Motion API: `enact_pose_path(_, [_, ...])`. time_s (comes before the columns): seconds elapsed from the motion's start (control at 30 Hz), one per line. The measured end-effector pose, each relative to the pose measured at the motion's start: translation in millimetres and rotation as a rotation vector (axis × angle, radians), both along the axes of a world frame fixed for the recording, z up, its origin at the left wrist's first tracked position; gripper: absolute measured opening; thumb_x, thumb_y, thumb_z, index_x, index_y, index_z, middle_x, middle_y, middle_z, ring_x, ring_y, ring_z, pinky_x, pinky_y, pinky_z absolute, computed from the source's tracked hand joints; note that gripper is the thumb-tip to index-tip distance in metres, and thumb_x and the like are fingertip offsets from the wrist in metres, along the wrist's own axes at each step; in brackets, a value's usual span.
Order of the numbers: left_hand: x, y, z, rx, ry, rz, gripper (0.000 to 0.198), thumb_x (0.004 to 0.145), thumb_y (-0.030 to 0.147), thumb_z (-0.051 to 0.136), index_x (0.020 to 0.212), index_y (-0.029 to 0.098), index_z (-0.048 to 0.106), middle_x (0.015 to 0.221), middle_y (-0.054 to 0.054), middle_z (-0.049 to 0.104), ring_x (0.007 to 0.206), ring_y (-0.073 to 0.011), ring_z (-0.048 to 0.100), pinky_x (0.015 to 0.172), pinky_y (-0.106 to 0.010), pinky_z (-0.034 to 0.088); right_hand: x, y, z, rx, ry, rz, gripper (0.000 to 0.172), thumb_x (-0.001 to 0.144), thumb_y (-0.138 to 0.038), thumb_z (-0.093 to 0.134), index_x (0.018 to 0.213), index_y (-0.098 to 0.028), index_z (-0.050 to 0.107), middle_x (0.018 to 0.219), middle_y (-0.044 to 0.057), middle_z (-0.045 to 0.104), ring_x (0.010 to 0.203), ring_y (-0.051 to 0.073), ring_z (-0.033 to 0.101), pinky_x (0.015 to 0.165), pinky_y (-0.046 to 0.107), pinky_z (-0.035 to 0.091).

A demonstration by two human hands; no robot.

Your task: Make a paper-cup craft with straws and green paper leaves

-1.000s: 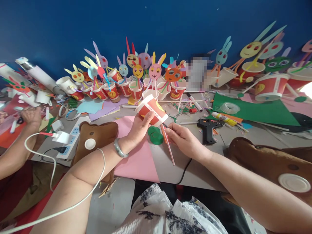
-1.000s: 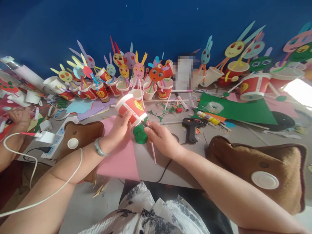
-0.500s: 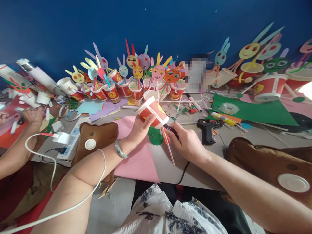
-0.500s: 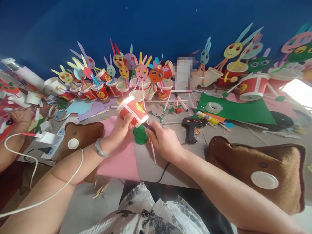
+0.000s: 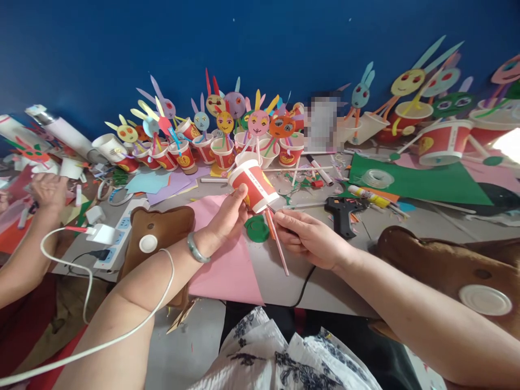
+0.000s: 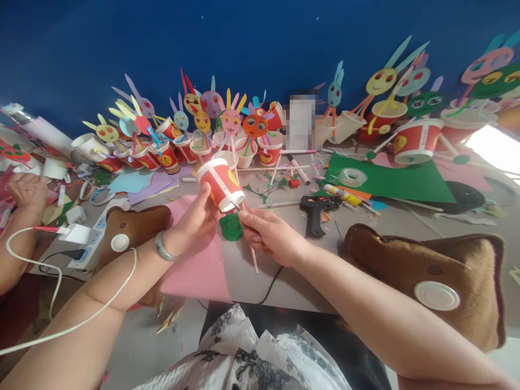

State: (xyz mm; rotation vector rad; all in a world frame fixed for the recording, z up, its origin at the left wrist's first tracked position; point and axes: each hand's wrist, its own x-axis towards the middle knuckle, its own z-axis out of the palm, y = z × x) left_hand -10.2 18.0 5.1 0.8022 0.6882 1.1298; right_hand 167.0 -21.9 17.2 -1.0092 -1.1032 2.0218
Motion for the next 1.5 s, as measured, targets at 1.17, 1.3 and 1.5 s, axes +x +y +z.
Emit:
enact_pose_path(1.17, [-1, -4, 2.0, -0.097, -0.034, -0.043, 0.052, 0.075, 0.053, 0.077, 0.108, 0.014, 0.069, 0.095, -0.010, 0.077, 0.100, -0.0267, 0.072, 0.090, -0.037, 0.055, 1, 4, -11.9, 0.425, -0.262, -0.051, 0.044, 0.092, -0.063, 0.058, 0.084, -0.020, 0.049, 0.065, -0.005, 0.043, 0.055, 0.008, 0.034, 0.049, 0.023, 0.027])
enact_pose_path(1.3, [-3, 1, 1.0, -0.111, -0.113, -0.001, 0.051, 0.080, 0.059, 0.070, 0.105, 0.014, 0.069, 0.093, -0.010, 0.077, 0.091, -0.0239, 0.074, 0.082, -0.033, 0.056, 2, 2, -4.3, 0.275, -0.127, -0.005, 0.046, 0.089, -0.064, 0.061, 0.082, -0.021, 0.045, 0.059, -0.009, 0.033, 0.049, 0.006, 0.022, 0.045, 0.022, 0.017])
enact_pose_path(1.5, [-6, 5, -3.1, -0.147, -0.149, -0.008, 0.051, 0.084, 0.060, 0.067, 0.102, 0.012, 0.070, 0.090, -0.011, 0.077, 0.084, -0.0232, 0.075, 0.075, -0.031, 0.057, 2, 1, -5.9, 0.367, -0.123, -0.009, 0.048, 0.090, -0.064, 0.062, 0.080, -0.020, 0.046, 0.059, -0.008, 0.036, 0.051, 0.006, 0.028, 0.046, 0.023, 0.020])
